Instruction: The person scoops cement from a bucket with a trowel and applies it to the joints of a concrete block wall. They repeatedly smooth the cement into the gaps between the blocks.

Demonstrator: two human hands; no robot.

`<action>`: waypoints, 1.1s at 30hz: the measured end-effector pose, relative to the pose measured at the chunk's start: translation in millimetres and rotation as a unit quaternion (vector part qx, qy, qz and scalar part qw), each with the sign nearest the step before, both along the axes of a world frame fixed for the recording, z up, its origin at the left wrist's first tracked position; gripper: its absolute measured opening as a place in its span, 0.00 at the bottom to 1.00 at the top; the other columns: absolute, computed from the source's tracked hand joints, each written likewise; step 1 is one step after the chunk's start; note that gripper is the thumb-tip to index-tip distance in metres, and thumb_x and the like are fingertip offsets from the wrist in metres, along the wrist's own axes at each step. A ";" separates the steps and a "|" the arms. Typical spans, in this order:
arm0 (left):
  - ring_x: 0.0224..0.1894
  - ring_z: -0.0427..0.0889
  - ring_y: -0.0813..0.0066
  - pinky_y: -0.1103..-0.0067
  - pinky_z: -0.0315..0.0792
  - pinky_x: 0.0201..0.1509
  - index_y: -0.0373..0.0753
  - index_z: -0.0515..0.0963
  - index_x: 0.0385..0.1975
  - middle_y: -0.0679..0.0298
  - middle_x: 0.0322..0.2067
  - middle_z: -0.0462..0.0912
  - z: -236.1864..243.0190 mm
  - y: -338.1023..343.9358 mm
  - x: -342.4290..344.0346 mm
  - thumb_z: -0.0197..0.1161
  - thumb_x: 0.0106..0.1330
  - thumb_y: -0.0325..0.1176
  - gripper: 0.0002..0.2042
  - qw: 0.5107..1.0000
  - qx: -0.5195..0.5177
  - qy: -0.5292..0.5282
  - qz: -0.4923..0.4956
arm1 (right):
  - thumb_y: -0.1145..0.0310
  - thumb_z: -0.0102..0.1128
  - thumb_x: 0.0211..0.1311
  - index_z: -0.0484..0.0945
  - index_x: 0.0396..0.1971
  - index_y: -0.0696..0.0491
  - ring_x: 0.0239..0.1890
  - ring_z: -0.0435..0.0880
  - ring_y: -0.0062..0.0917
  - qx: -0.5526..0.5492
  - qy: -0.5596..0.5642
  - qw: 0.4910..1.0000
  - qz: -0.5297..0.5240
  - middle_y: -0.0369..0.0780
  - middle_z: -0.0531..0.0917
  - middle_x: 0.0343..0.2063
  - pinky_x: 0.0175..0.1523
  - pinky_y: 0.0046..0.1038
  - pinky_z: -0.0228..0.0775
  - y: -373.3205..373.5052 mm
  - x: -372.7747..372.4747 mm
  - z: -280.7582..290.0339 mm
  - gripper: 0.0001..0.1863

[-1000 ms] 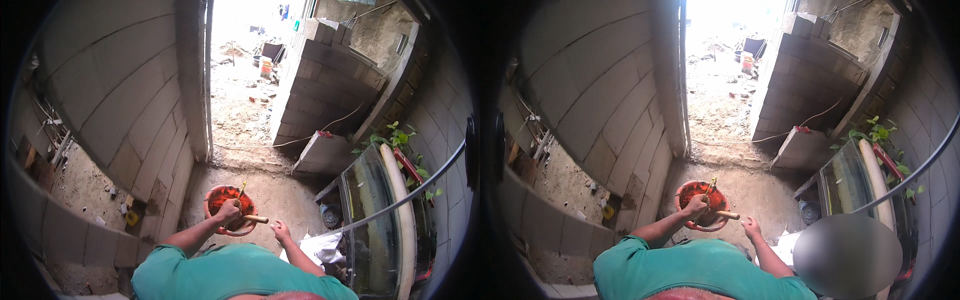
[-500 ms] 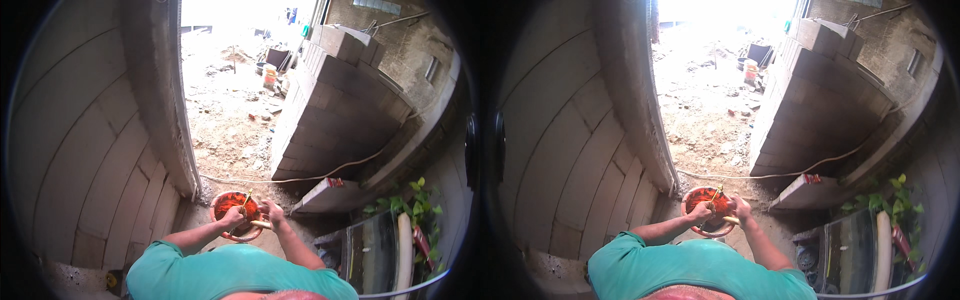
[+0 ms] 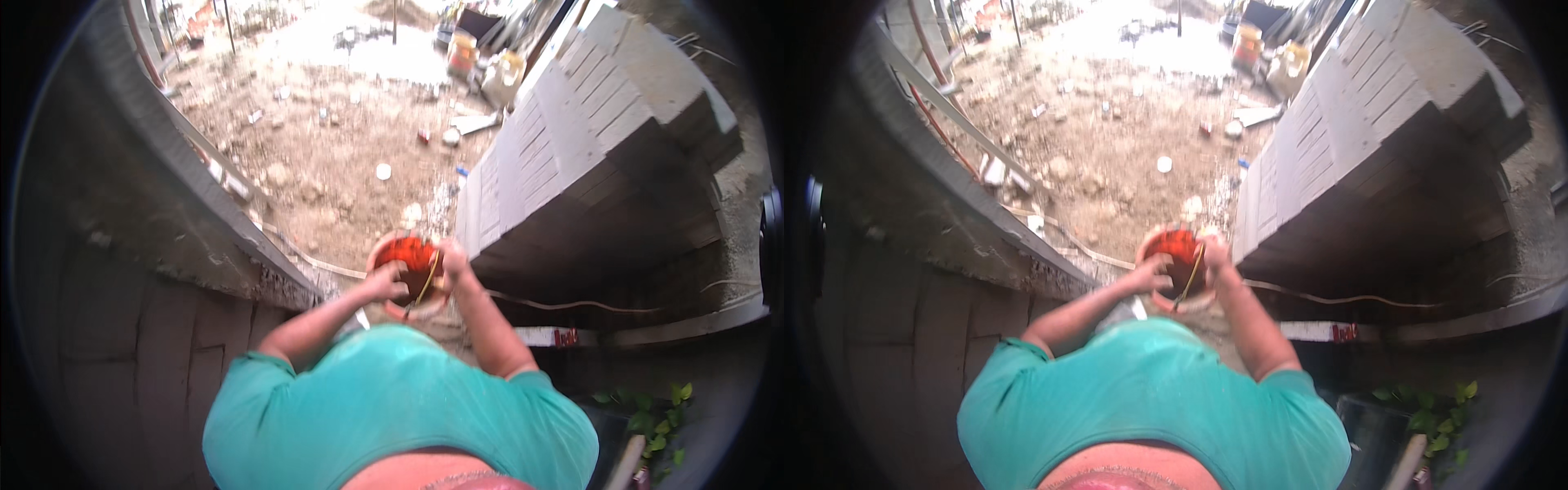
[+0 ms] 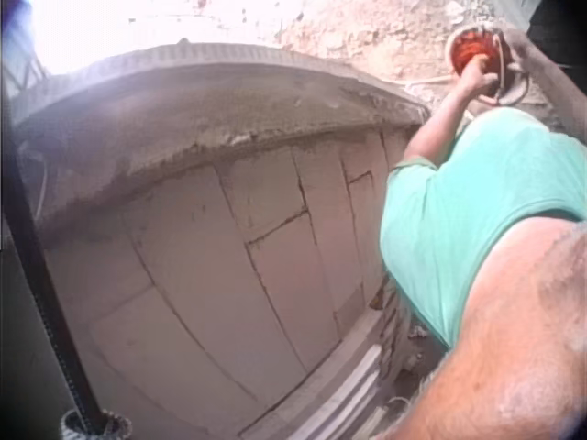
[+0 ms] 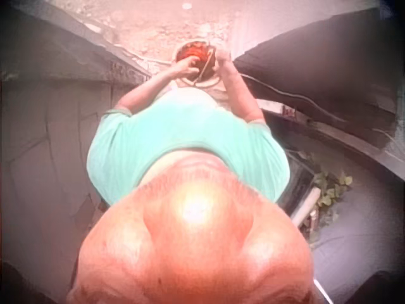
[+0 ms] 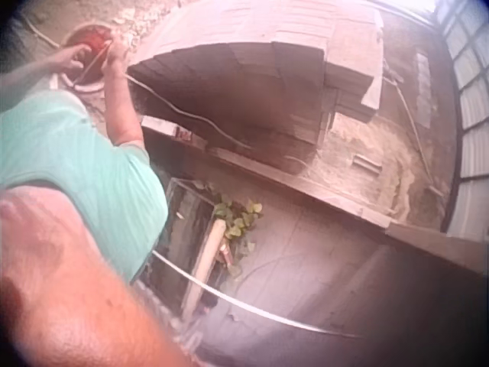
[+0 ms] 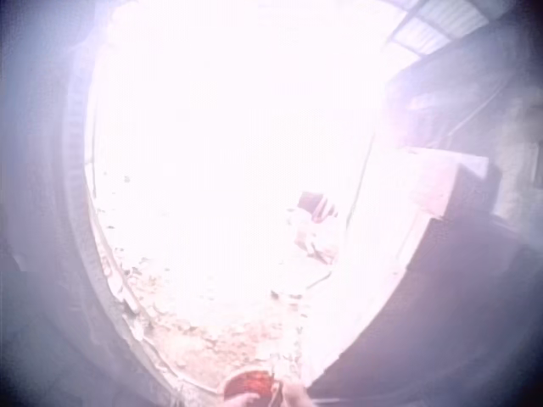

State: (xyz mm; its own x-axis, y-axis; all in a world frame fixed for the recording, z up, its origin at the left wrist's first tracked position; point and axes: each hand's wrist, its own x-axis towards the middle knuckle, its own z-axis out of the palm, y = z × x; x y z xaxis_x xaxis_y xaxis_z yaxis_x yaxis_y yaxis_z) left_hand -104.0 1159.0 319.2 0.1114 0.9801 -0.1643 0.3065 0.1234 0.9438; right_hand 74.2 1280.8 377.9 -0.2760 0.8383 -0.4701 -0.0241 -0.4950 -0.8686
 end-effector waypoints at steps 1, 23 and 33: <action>0.49 0.81 0.64 0.70 0.75 0.54 0.38 0.72 0.56 0.54 0.45 0.80 7.8 21.6 -20.3 0.68 0.58 0.32 0.24 0.999 -0.041 -0.015 0.012 | 0.66 0.53 0.65 0.70 0.32 0.45 0.17 0.74 0.23 0.021 -0.012 1.000 0.010 0.34 0.73 0.16 0.24 0.32 0.69 27.1 -0.6 -0.9 0.03; 0.21 0.75 0.75 0.79 0.64 0.18 0.41 0.76 0.46 0.63 0.28 0.79 -186.1 158.4 -359.1 0.59 0.60 0.28 0.13 0.747 -0.311 0.010 0.587 | 0.63 0.63 0.60 0.73 0.29 0.47 0.17 0.70 0.19 -0.050 -0.201 0.975 0.078 0.31 0.69 0.16 0.22 0.26 0.63 638.1 -210.6 -212.2 0.08; 0.49 0.83 0.59 0.68 0.74 0.57 0.41 0.82 0.47 0.50 0.44 0.85 -133.7 288.0 -417.2 0.68 0.56 0.37 0.18 0.764 -0.576 0.142 0.254 | 0.60 0.68 0.54 0.83 0.28 0.53 0.38 0.85 0.29 -0.092 -0.403 0.892 0.184 0.45 0.86 0.34 0.50 0.34 0.75 815.8 -248.0 -402.6 0.12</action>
